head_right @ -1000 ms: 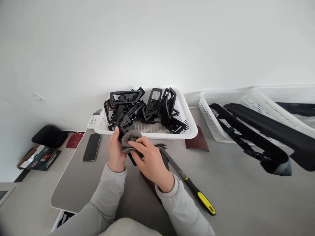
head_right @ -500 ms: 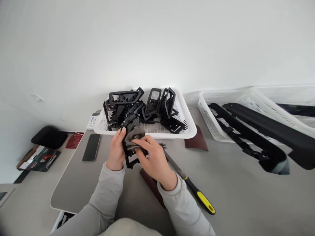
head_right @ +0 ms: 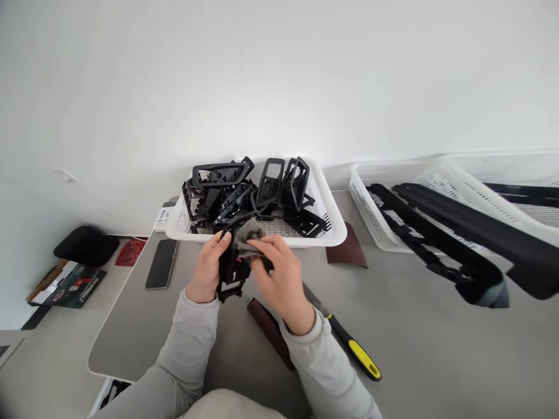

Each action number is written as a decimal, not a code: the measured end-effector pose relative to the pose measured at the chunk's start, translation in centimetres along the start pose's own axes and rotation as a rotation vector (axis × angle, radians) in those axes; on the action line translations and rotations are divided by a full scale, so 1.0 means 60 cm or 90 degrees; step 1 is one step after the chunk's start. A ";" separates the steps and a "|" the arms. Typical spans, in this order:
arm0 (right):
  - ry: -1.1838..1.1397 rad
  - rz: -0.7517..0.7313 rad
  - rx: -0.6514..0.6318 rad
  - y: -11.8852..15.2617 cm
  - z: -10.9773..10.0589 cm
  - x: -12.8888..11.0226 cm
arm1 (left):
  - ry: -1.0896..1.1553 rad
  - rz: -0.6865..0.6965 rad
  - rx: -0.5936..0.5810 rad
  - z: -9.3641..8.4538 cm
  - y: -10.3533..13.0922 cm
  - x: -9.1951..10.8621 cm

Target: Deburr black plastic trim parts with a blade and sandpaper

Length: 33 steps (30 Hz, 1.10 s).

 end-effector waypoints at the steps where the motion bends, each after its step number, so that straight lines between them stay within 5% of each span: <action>1: 0.017 0.026 0.036 -0.002 -0.005 0.006 | -0.004 -0.005 0.003 -0.001 0.001 0.000; 5: 0.032 0.075 0.169 -0.004 -0.027 0.020 | -0.041 -0.030 -0.021 0.000 0.006 0.003; 11: 0.047 -0.087 -0.046 -0.002 -0.007 0.001 | -0.200 -0.022 -0.144 0.009 0.011 0.015; 18: 0.144 -0.026 0.072 -0.006 -0.025 0.024 | -0.371 -0.089 -0.204 0.001 0.016 0.010; 23: 0.077 -0.070 -0.077 -0.004 -0.009 0.015 | -0.400 -0.038 -0.194 0.007 0.015 0.014; 28: 0.073 0.051 0.077 -0.007 -0.027 0.034 | -0.254 -0.110 -0.169 0.007 0.015 0.010; 33: -0.083 0.221 0.224 -0.005 -0.047 0.052 | -0.040 -0.012 -0.075 0.002 0.008 0.008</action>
Point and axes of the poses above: each hand's wrist, its own y-axis away from the middle knuckle, its own z-axis out of the palm, x = y × z, the point moved 2 cm from there along -y, towards the middle knuckle, and after that the axes turned 2 degrees about -z, right-handed, at the moved point
